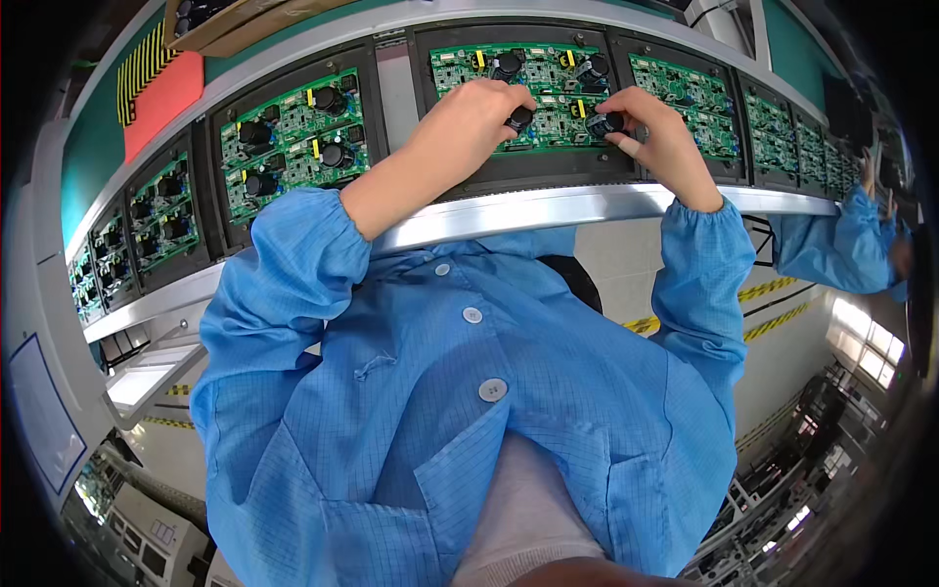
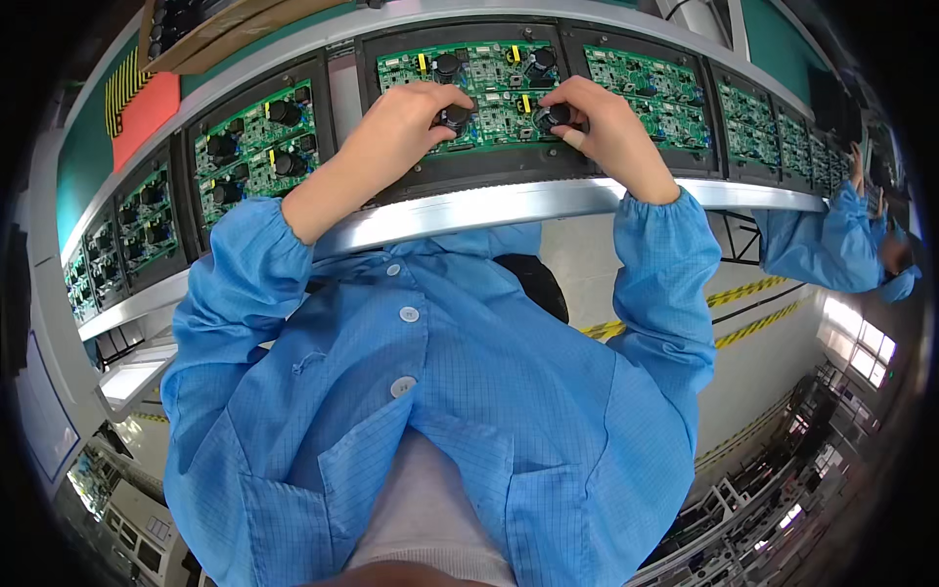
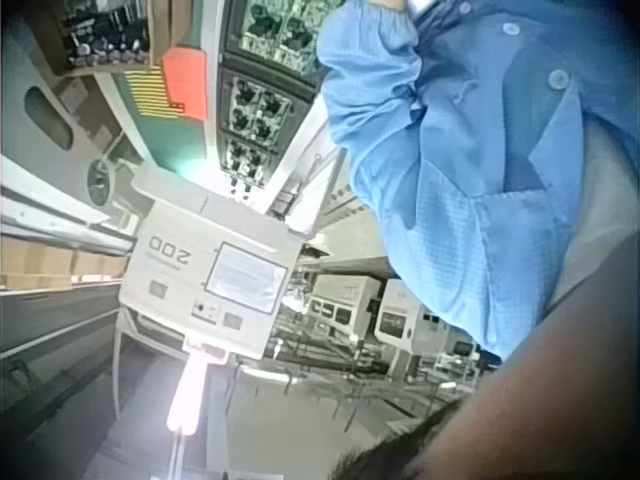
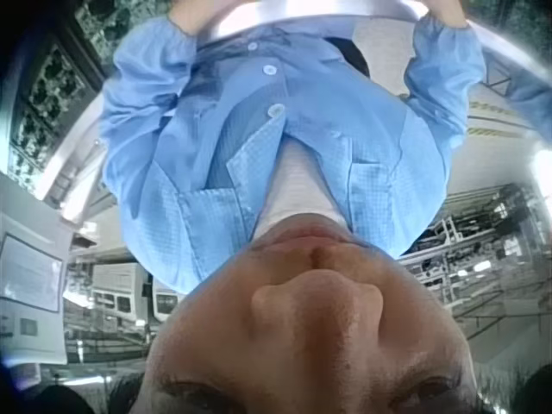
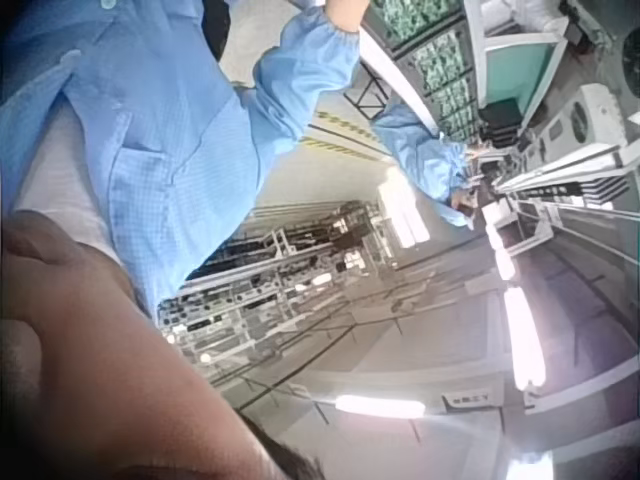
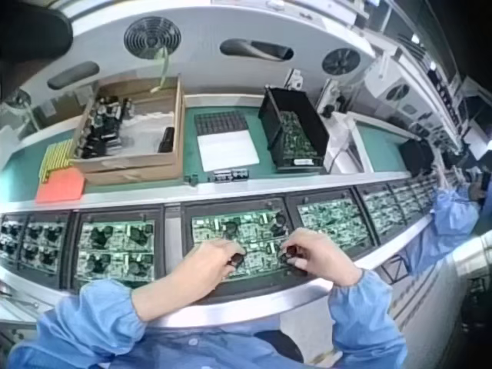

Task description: Assembling various electronic components onto printed circuit boards on a manufacturing line.

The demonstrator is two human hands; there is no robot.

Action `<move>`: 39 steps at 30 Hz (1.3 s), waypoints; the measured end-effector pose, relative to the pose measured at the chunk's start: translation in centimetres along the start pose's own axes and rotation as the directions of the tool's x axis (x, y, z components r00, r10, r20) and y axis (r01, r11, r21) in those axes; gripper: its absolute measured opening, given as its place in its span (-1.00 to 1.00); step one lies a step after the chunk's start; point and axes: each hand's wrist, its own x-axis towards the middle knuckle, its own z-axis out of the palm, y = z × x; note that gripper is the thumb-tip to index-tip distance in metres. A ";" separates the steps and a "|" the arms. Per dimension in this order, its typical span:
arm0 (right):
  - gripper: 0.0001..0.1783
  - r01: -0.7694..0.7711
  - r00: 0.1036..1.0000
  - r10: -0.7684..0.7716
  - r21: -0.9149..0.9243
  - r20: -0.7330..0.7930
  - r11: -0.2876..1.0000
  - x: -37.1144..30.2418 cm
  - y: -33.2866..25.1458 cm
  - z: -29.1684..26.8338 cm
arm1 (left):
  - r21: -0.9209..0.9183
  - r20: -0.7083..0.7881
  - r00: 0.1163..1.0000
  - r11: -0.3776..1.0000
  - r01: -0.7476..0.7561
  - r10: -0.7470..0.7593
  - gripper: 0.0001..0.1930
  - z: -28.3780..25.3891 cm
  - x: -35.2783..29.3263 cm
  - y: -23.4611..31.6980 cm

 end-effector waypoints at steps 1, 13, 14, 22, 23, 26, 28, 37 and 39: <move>-0.53 0.016 1.000 -0.016 0.030 0.003 0.999 0.0 -0.2 0.1 | 0.015 -0.029 1.000 1.000 0.005 -0.005 -0.63 0.0 -0.2 0.3; -0.53 0.139 0.982 -0.143 -0.041 -0.124 0.989 0.0 0.2 0.6 | 0.377 -0.161 0.981 0.925 -0.040 0.108 -0.83 0.4 -0.6 1.4; -0.54 0.070 0.991 -0.067 0.024 -0.119 0.997 -0.1 -0.1 0.7 | 0.357 -0.153 0.979 0.932 -0.068 0.131 -0.82 0.1 -0.8 1.2; -0.51 0.138 0.986 -0.138 -0.005 -0.095 0.990 -0.4 0.3 0.4 | 0.165 -0.335 0.930 0.981 -0.100 0.151 -0.81 -2.2 -2.2 -1.5; -0.51 0.132 0.986 -0.132 -0.011 -0.097 0.991 -0.3 0.3 0.2 | 0.160 -0.336 0.929 0.981 -0.108 0.157 -0.81 -2.5 -2.2 -1.8; -0.51 0.110 0.991 -0.108 0.009 -0.085 0.994 0.0 0.3 0.4 | 0.092 -0.346 0.933 0.993 -0.072 0.100 -0.84 -3.0 -2.3 -2.7; -0.51 0.125 0.989 -0.127 -0.022 -0.079 0.992 0.0 -0.2 0.8 | 0.047 -0.341 0.938 0.997 -0.056 0.069 -0.83 -3.1 -2.4 -3.1; -0.50 0.179 0.981 -0.187 -0.129 -0.051 0.975 0.2 -0.2 0.2 | -0.038 -0.338 0.940 0.998 -0.048 0.032 -0.85 -2.6 -2.3 -2.8; -0.51 0.171 0.983 -0.178 -0.134 -0.039 0.976 0.4 -0.3 0.1 | -0.039 -0.337 0.941 0.998 -0.046 0.031 -0.86 -2.7 -2.1 -2.9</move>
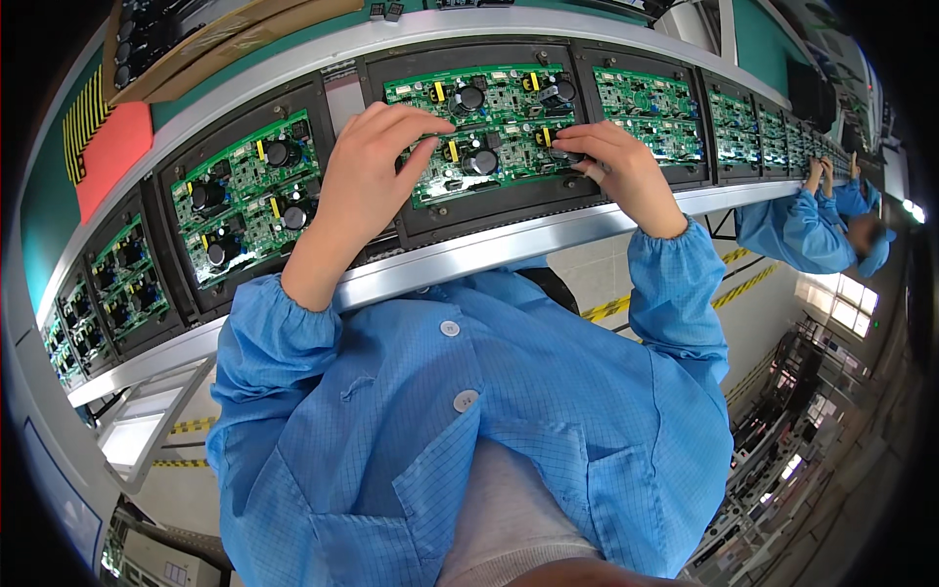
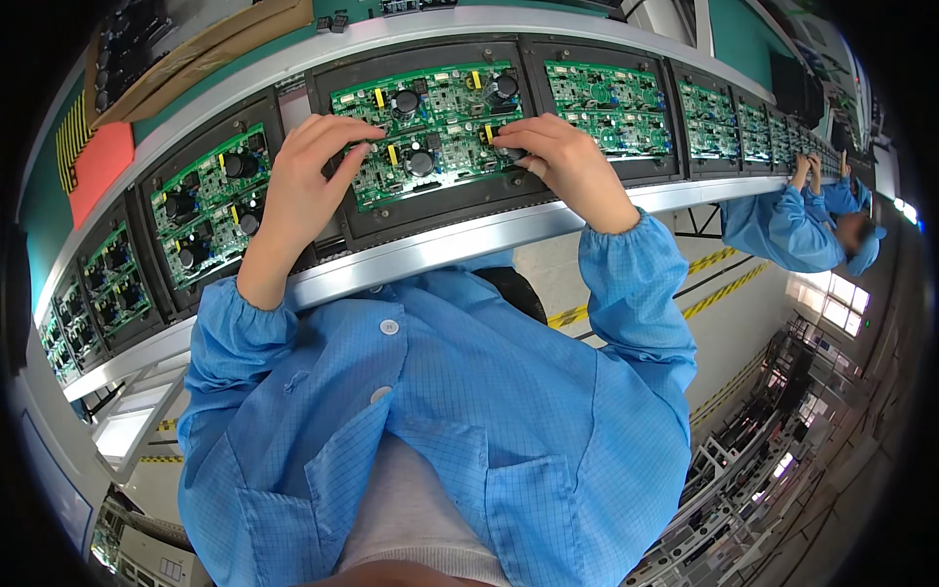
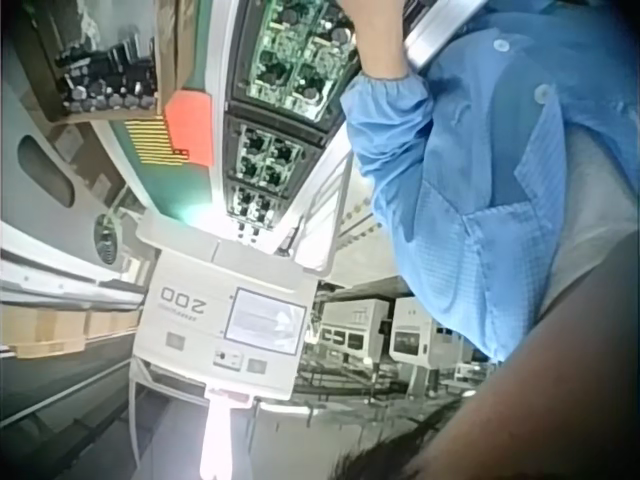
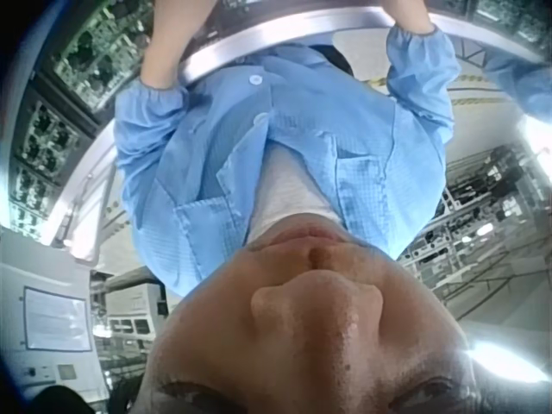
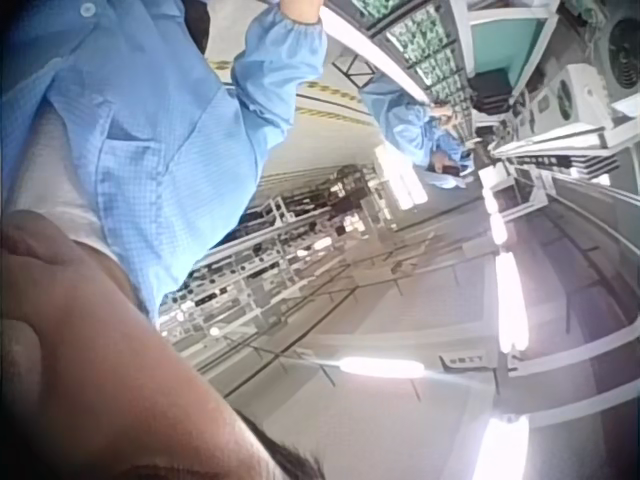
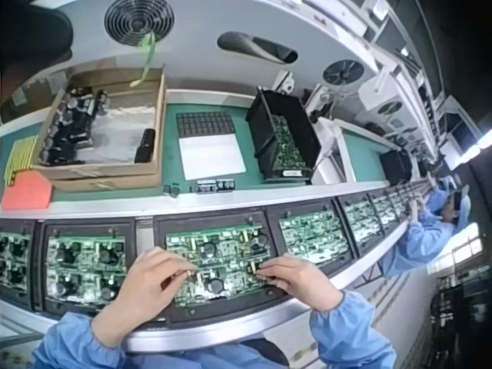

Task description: Assembling various electronic components onto printed circuit boards on a manufacturing line.

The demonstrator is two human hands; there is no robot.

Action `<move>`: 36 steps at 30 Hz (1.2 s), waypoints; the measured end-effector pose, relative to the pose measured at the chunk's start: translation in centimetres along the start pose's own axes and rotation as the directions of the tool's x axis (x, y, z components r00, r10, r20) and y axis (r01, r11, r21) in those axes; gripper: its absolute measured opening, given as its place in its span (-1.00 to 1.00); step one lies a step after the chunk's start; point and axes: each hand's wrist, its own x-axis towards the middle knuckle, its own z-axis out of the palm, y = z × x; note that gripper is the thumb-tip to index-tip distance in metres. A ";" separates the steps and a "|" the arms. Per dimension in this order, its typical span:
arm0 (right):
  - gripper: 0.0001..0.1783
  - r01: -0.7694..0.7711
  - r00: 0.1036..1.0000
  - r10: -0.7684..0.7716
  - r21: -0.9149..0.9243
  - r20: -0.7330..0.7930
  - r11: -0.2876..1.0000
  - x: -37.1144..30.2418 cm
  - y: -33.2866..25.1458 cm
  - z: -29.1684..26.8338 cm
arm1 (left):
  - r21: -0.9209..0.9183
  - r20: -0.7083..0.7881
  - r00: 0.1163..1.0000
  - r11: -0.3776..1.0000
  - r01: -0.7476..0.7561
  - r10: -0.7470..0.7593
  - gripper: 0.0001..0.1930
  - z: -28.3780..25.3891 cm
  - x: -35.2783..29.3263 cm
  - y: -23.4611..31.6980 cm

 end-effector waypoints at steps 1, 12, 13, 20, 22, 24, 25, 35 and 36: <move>-0.50 -0.020 1.000 0.020 0.008 -0.001 1.000 0.1 -0.1 0.1 | -0.002 0.000 1.000 1.000 0.001 -0.001 -0.86 0.0 0.1 0.0; -0.65 -0.087 0.939 0.064 -0.053 -0.339 0.995 4.1 1.3 -6.9 | -0.018 -0.006 1.000 1.000 0.007 -0.007 -0.86 0.1 -0.1 0.3; -0.70 -0.085 0.905 0.050 -0.065 -0.422 0.994 5.7 2.6 -7.9 | -0.030 0.007 1.000 1.000 0.006 -0.006 -0.85 0.1 -0.2 0.4; -0.63 -0.328 0.908 0.126 -0.491 -0.399 0.807 17.9 18.2 -9.1 | -0.029 0.009 1.000 0.999 -0.024 0.024 -0.87 0.5 0.2 0.6; -0.65 -0.416 0.907 0.292 -0.541 -0.303 0.731 19.9 19.5 -8.7 | -0.015 -0.024 1.000 1.000 -0.018 0.017 -0.88 0.7 0.1 0.6; -0.67 -0.390 0.909 0.223 -0.524 -0.353 0.757 21.1 21.3 -8.8 | -0.014 -0.023 0.999 1.000 -0.027 0.027 -0.88 0.9 -0.1 0.4; -0.70 -0.398 0.900 0.202 -0.537 -0.387 0.744 21.3 22.2 -9.0 | -0.011 -0.019 0.999 1.000 -0.028 0.027 -0.88 1.1 0.0 0.3; -0.80 -0.357 0.853 0.189 -0.279 -0.486 0.891 20.6 24.9 -12.3 | -0.012 0.000 1.000 1.000 -0.026 0.026 -0.91 1.1 0.1 0.8; -0.83 -0.353 0.826 0.209 -0.191 -0.523 0.916 20.4 23.1 -11.7 | -0.016 0.003 1.000 1.000 -0.019 0.019 -0.91 1.1 0.0 0.7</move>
